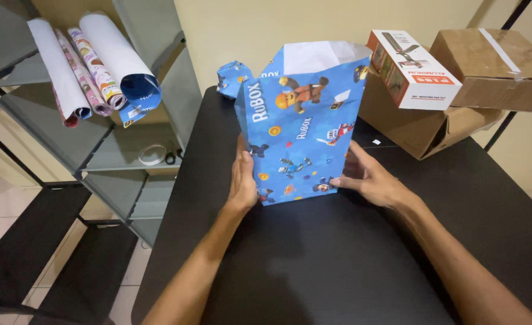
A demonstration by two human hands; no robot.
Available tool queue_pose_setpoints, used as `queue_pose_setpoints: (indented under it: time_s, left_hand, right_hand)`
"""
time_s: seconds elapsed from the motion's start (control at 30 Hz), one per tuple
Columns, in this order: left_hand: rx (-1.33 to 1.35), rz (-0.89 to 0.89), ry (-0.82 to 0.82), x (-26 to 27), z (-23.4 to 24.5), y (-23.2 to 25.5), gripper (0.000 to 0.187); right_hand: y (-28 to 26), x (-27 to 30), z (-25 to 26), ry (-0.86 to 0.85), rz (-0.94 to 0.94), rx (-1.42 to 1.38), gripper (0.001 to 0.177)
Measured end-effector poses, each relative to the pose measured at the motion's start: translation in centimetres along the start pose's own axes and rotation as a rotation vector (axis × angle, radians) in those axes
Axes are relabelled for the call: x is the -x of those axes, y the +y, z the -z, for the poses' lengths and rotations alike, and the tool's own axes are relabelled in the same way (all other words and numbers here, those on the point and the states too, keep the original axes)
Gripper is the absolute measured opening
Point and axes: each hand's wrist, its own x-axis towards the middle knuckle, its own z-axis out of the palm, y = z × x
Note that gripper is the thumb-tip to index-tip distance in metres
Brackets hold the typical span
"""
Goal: The person folds and tapes the edges of a blue patterned gift bag around a rectangular item on a black table. They smooth the paper, fold the top flaps inward, and secure the bag with clear tape.
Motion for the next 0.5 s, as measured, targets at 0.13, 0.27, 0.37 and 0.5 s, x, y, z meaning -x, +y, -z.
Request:
queue_pose_setpoints:
  time_s: [0.13, 0.27, 0.37, 0.5]
  left_hand:
    - [0.0, 0.16, 0.008, 0.4, -1.2, 0.1, 0.068]
    - [-0.04, 0.077, -0.003, 0.6, -1.7, 2.0, 0.059]
    - [-0.1, 0.057, 0.019, 0.5, -2.0, 3.5, 0.053]
    - [-0.088, 0.041, -0.002, 0.4, -2.2, 5.0, 0.047]
  right_hand:
    - [0.0, 0.1, -1.0, 0.116, 0.008, 0.229, 0.08]
    - [-0.1, 0.2, -2.9, 0.311, 0.178, 0.461, 0.089]
    - [-0.7, 0.5, -3.8, 0.412, 0.262, 0.53, 0.097]
    - [-1.5, 0.9, -4.6, 0.465, 0.145, 0.527, 0.108]
